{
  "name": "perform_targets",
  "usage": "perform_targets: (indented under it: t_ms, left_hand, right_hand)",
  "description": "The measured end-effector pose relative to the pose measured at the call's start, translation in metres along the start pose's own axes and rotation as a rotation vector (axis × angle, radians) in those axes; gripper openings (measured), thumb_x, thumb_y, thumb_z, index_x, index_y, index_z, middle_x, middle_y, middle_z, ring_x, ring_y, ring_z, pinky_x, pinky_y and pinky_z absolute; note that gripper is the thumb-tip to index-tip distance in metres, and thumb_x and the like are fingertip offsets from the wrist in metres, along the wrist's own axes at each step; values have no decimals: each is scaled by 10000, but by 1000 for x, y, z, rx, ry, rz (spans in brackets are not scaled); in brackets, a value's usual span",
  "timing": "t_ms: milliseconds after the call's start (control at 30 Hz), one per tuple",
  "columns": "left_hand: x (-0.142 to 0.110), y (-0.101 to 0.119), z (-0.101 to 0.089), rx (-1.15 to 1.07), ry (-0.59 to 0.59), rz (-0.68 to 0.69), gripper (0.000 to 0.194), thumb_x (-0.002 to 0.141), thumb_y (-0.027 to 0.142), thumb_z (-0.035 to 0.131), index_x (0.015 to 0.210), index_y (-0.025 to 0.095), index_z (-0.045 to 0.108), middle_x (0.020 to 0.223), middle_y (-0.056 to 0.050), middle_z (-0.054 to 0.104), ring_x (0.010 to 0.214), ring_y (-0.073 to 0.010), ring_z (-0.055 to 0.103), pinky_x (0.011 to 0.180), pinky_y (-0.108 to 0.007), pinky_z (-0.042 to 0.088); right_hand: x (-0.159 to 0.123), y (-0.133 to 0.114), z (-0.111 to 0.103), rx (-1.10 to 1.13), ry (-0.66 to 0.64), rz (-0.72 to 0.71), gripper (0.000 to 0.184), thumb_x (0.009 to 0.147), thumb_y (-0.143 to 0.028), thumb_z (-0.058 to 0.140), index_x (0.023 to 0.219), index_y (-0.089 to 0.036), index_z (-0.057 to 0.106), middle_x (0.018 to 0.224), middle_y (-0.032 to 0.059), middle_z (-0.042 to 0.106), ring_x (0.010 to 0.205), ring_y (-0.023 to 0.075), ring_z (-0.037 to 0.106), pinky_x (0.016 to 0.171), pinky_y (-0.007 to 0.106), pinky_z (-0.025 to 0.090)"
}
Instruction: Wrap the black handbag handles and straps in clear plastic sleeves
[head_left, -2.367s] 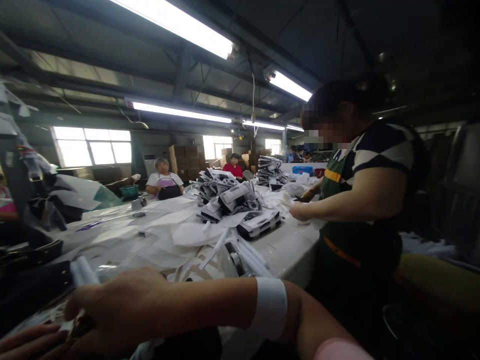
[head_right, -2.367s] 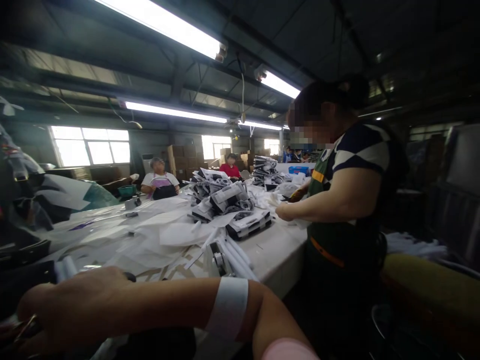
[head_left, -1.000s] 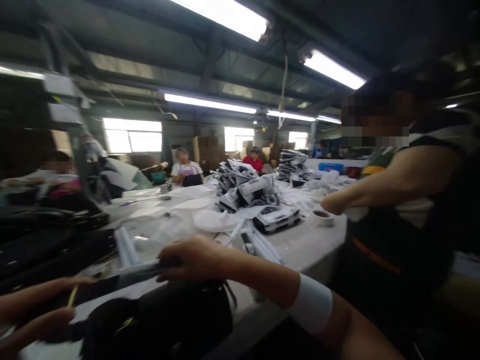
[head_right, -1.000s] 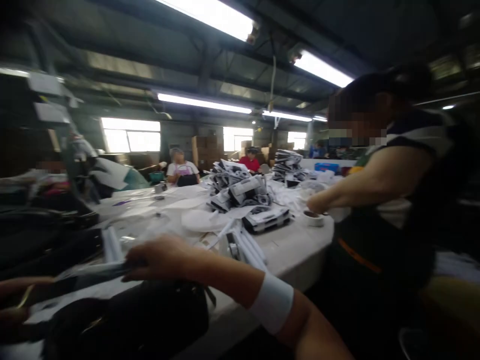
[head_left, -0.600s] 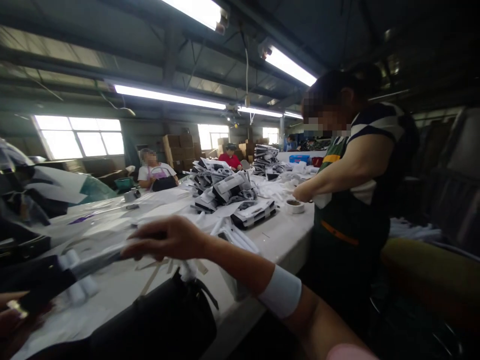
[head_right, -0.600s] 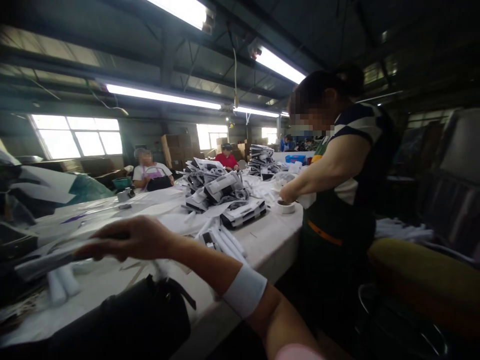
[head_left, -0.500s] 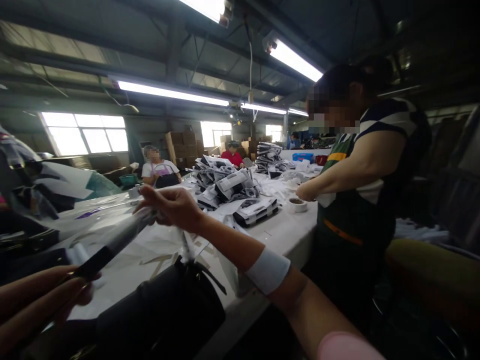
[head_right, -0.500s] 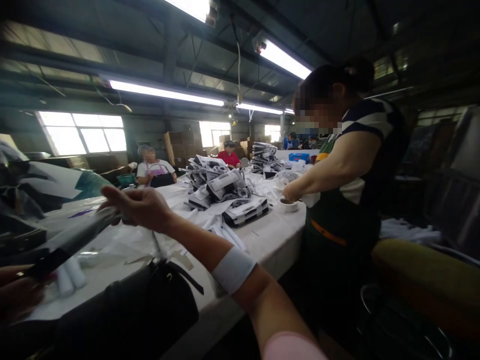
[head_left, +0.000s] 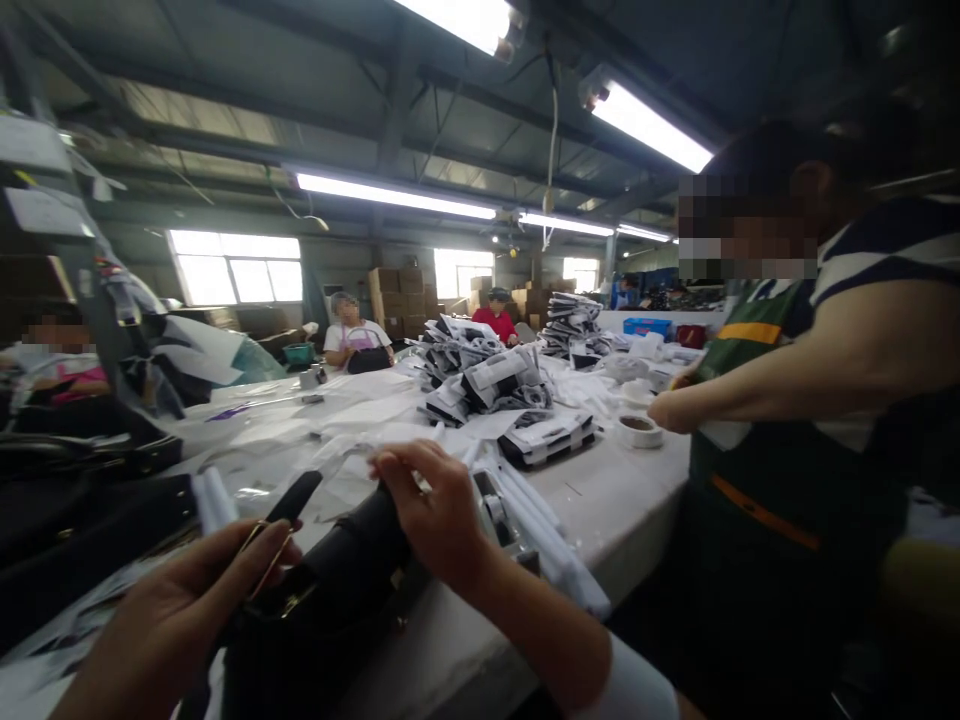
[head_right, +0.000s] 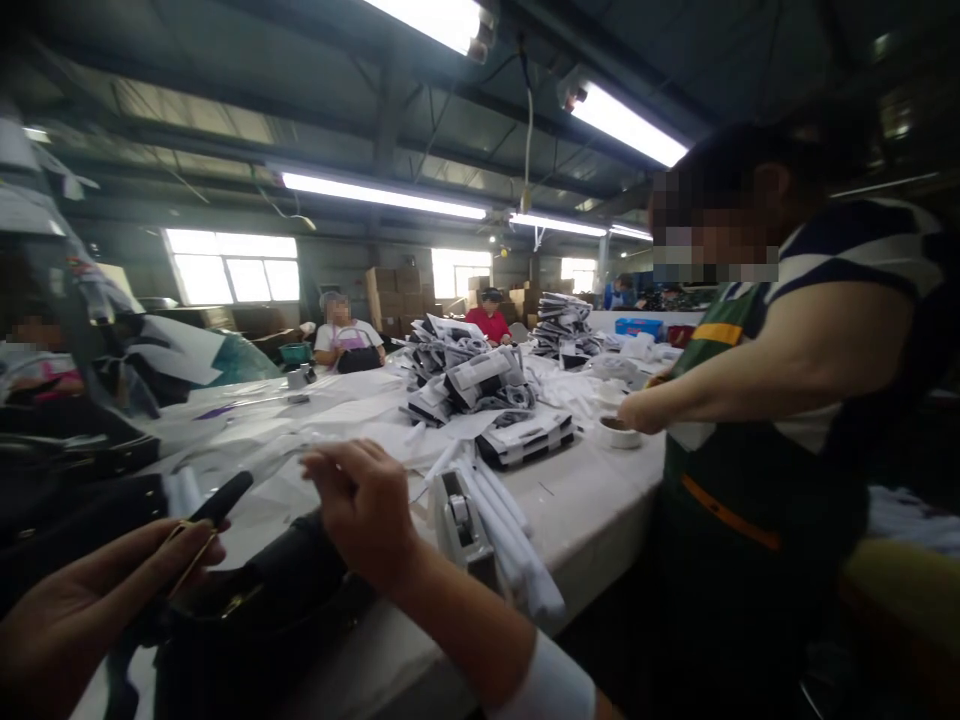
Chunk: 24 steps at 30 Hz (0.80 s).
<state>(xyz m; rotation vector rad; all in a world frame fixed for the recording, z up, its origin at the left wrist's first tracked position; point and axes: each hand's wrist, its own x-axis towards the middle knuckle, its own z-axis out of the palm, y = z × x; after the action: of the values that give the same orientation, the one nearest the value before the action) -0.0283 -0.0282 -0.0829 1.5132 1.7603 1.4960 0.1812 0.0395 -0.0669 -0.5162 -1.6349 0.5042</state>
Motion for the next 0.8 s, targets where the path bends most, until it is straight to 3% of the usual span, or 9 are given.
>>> perform_targets:
  t_ms: [100, 200, 267, 333, 467, 567, 700, 800]
  left_hand:
    - [-6, 18, -1, -122, -164, -68, 393, 754, 604, 687, 778, 214, 728, 706, 6, 707, 719, -192, 644, 620, -229, 497]
    - [-8, 33, 4, -291, -166, -50, 330, 826, 507, 664, 944, 205, 727, 848, -18, 709, 832, -195, 644, 721, -243, 511]
    - [-7, 35, 8, -300, -165, -42, 348, 828, 466, 676, 1072, 221, 716, 929, -33, 709, 889, -207, 650, 770, -261, 517]
    - [-6, 33, 10, -242, -143, 0, 325, 799, 440, 713, 1045, 229, 738, 1032, -54, 699, 958, -225, 648, 826, -277, 517]
    - [-1, 31, 1, -83, -87, 124, 247, 763, 452, 746, 832, 217, 783, 1198, -89, 659, 1166, -288, 584, 969, -322, 469]
    - [12, 41, -7, -130, -176, -16, 414, 834, 577, 629, 883, 188, 760, 1122, -105, 719, 1127, -288, 628, 962, -356, 472]
    - [42, 59, -3, -249, -406, -300, 693, 816, 733, 522, 1011, 93, 703, 997, -175, 763, 896, -274, 725, 749, -332, 535]
    - [62, 69, 6, -279, -546, -335, 614, 811, 661, 611, 936, 71, 726, 983, -189, 765, 842, -251, 737, 720, -303, 543]
  right_hand:
    - [-48, 4, 3, 188, -137, 328, 338, 973, -435, 530, 879, -202, 756, 751, 42, 755, 732, 194, 704, 705, 281, 535]
    - [-67, 11, 25, 417, -272, 511, 385, 945, -500, 555, 1147, -218, 721, 1054, 99, 769, 1003, 267, 714, 878, 365, 542]
    - [-67, 9, 45, 524, -315, 494, 438, 924, -509, 585, 1261, -241, 667, 1214, 104, 716, 1169, 294, 644, 1013, 417, 479]
    - [-62, 2, 62, 592, -309, 438, 443, 915, -514, 593, 1273, -262, 661, 1252, 89, 696, 1219, 305, 608, 1056, 433, 444]
    - [-56, -9, 84, 724, -228, 465, 401, 895, -527, 612, 1174, -256, 710, 1096, 66, 743, 1066, 292, 676, 963, 391, 505]
    - [-61, -8, 95, 762, -178, 499, 387, 910, -533, 589, 1081, -217, 732, 961, 67, 749, 897, 259, 696, 831, 340, 536]
    - [-67, -9, 105, 729, -89, 475, 421, 953, -558, 500, 1069, -205, 699, 960, 80, 733, 868, 233, 682, 789, 313, 519]
    - [-67, -13, 108, 783, -82, 506, 457, 955, -590, 469, 999, -191, 687, 875, 82, 725, 789, 228, 694, 706, 305, 521]
